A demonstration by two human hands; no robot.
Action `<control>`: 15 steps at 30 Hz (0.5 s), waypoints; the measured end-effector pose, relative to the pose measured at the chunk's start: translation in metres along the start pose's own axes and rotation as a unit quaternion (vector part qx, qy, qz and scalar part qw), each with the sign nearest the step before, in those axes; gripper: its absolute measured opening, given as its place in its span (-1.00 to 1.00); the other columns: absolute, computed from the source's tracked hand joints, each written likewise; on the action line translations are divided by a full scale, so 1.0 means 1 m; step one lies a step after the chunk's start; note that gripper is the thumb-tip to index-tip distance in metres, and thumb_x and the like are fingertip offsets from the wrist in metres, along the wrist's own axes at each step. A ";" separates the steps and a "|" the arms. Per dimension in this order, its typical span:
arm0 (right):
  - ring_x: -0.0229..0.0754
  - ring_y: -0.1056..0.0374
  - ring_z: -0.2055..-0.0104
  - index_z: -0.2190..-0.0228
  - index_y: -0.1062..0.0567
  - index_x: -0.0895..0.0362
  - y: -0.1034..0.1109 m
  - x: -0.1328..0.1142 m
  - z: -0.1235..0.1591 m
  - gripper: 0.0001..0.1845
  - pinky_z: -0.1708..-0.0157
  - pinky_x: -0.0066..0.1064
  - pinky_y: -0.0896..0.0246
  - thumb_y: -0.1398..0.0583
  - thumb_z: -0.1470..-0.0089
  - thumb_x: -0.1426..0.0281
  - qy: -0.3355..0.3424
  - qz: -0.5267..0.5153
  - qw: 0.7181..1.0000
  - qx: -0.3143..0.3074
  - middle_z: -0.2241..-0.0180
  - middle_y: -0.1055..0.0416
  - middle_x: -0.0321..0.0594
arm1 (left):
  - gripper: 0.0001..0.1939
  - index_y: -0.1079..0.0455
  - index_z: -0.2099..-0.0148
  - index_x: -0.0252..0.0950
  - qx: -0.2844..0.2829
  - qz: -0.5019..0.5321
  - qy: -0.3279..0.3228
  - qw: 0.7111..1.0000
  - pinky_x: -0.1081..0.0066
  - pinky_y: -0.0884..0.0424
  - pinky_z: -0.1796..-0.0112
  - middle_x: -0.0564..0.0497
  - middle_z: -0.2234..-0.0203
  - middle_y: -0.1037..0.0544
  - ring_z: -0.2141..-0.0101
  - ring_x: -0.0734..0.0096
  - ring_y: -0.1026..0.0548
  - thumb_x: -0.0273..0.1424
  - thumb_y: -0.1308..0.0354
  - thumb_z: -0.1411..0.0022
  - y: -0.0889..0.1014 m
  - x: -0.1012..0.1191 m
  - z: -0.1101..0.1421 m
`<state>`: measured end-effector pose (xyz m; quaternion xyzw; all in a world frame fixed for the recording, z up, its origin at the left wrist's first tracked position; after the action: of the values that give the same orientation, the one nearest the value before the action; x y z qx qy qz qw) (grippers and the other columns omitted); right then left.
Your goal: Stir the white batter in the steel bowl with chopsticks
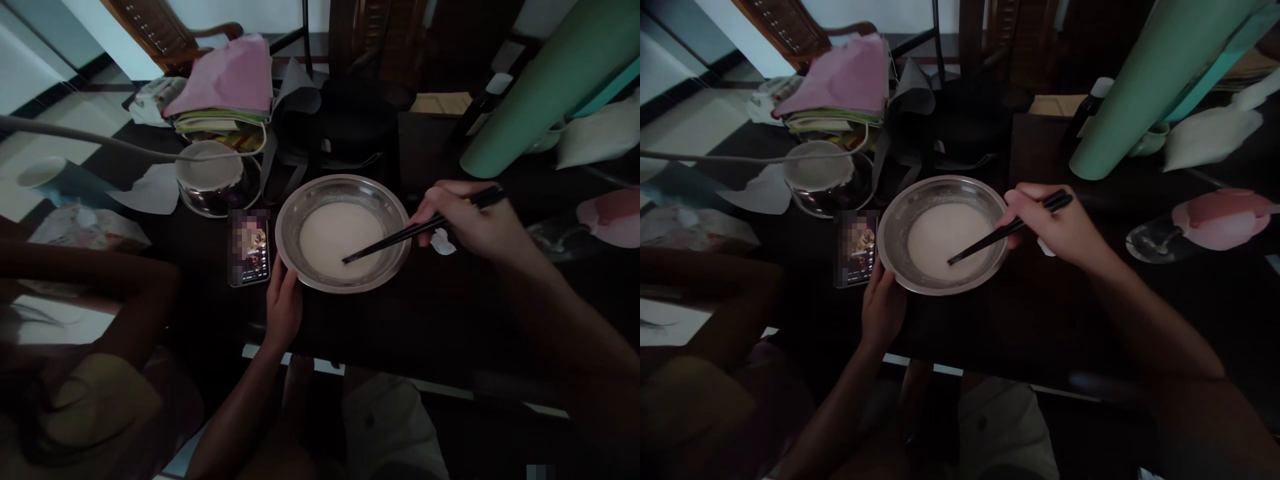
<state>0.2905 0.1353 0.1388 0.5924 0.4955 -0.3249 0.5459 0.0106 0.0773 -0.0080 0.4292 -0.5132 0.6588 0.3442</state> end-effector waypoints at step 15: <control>-0.19 -0.31 0.58 0.54 -0.58 -0.06 0.029 -0.009 0.003 -0.59 0.52 -0.21 -0.20 -0.21 -0.26 0.04 0.038 0.077 0.990 0.111 0.58 -0.45 -0.26 | -0.43 -0.41 -0.30 -0.03 -0.003 0.008 0.001 1.000 0.21 -0.14 -0.36 0.02 -0.34 -0.39 -0.40 0.15 -0.20 -0.21 -0.31 -0.27 -0.001 0.001 0.000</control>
<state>0.3154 0.1323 0.1563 0.6978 0.4297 -0.3120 0.4807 0.0114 0.0774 -0.0068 0.4235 -0.5182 0.6606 0.3403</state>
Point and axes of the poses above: each hand's wrist, its own z-axis away from the middle knuckle, its own y-axis out of the back of the hand, x = y × z, the point moved 10 cm from there along -z, towards the middle knuckle
